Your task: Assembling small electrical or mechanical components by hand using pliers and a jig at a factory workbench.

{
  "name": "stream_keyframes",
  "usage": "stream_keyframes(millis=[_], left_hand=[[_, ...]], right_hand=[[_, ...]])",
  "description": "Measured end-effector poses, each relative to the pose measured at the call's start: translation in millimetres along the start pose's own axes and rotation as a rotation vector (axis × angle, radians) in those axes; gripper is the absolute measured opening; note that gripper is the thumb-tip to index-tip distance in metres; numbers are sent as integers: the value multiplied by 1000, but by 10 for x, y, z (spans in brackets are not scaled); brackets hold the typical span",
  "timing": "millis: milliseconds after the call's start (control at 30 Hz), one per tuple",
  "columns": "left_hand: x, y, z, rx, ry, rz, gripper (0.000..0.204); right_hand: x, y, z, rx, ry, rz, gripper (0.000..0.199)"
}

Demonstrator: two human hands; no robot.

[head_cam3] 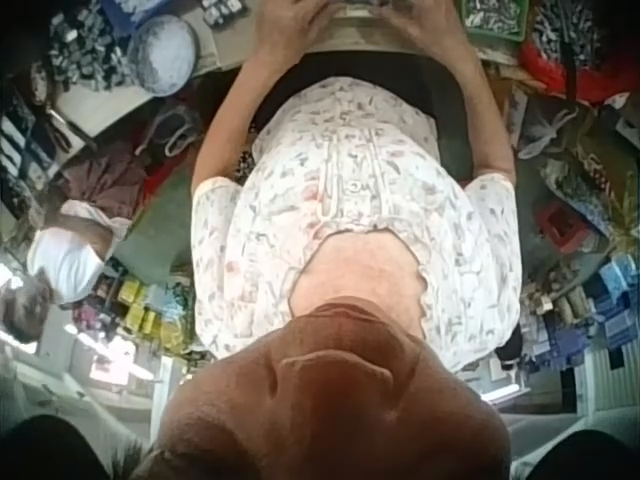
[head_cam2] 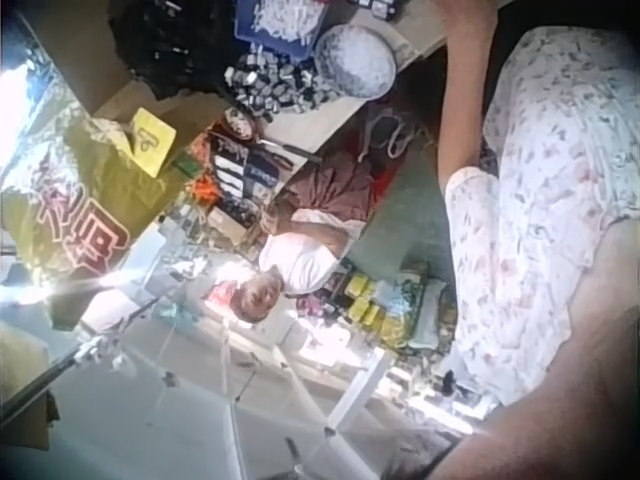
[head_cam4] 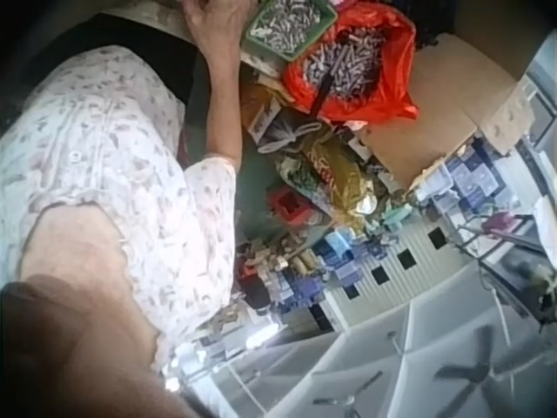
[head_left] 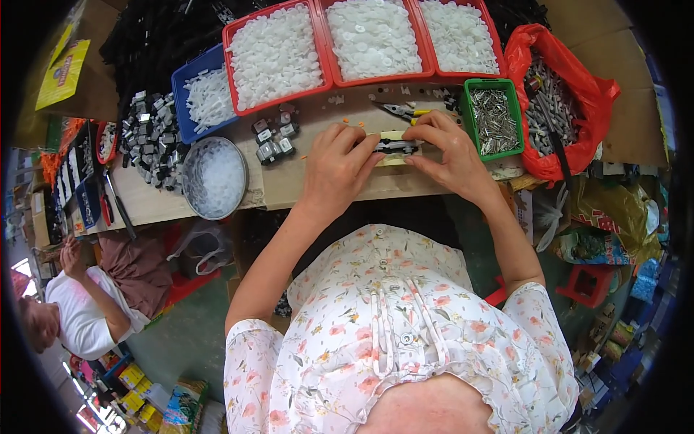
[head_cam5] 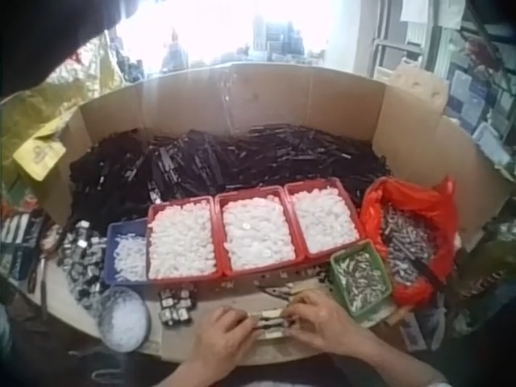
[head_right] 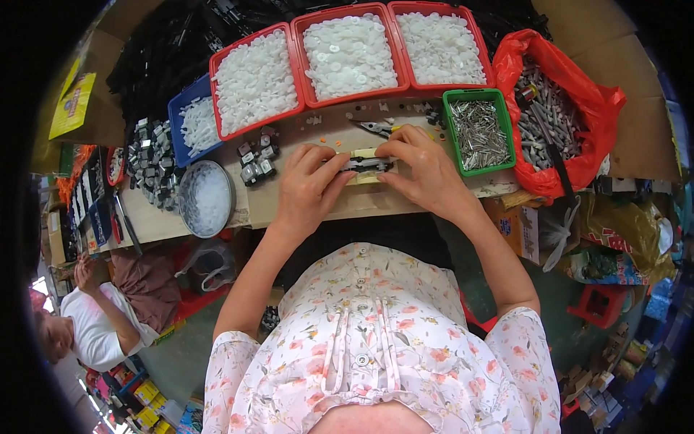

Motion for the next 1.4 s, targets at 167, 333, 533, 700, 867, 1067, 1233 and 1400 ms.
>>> stream_keyframes(millis=[167, 333, 533, 700, 867, 1067, 1233, 1400], left_hand=[[77, -58, 4, 34, -31, 39, 20], [131, -72, 37, 71, -77, 25, 13], [93, -104, 81, 66, -62, 9, 13], [51, -83, 60, 38, 1, -24, 20], [133, 3, 104, 23, 24, 4, 22], [105, 93, 25, 26, 32, 37, 23], [58, 168, -5, 19, 61, 44, 22], [60, 238, -6, 24, 62, 56, 23]], right_hand=[[-22, -3, -7, 117, -63, 80, 28], [-76, -66, 28, 150, -71, 137, 24], [-97, -34, 94, 216, -46, 129, 22], [406, 563, 111, 26, 71, 295, 17], [1322, 1003, 741, -340, 155, 454, 19], [2137, 1058, 1249, -543, 82, 443, 25], [2458, 941, 1228, -706, 212, 350, 27], [2395, 1229, 1033, -560, 310, 485, 22]])
Point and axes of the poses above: each hand's wrist, its own x-axis towards the middle knuckle, its own y-axis out of the back of the hand, z = x × y, the point moved 1 cm from there along x, towards the middle knuckle
